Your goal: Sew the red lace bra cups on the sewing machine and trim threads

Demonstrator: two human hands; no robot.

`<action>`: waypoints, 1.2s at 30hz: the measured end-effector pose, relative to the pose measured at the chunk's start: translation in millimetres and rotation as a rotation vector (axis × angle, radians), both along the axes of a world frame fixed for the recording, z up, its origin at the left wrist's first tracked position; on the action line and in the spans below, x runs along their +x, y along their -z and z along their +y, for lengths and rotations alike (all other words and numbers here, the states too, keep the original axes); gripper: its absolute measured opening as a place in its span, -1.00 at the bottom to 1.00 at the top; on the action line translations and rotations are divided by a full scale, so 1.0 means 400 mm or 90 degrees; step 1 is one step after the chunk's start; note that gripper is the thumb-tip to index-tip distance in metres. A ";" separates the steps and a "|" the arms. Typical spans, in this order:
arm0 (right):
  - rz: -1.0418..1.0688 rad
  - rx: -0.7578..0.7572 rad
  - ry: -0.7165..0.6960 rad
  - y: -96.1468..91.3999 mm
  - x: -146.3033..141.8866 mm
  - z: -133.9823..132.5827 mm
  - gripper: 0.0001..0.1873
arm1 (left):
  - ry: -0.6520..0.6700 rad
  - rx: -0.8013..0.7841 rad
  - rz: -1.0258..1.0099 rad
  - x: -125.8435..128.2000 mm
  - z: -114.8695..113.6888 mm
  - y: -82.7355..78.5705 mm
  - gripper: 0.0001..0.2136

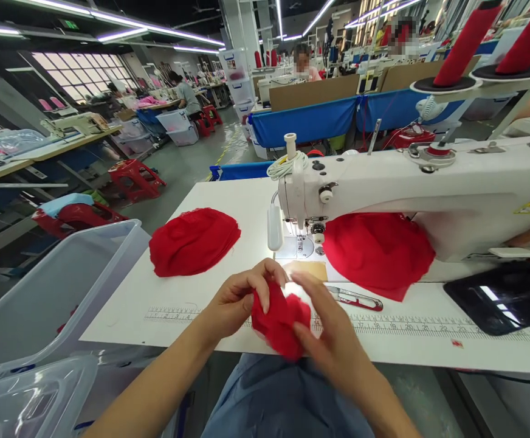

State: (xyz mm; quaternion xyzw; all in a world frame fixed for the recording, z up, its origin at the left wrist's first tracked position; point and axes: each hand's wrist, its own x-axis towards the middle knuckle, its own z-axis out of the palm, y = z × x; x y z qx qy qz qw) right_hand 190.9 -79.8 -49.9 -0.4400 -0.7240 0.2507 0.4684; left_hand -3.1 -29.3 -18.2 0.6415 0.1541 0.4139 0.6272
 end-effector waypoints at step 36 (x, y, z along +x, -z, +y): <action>-0.003 -0.382 0.025 -0.076 0.427 -0.089 -0.69 | -0.053 0.106 0.462 0.142 -0.036 -0.068 -0.83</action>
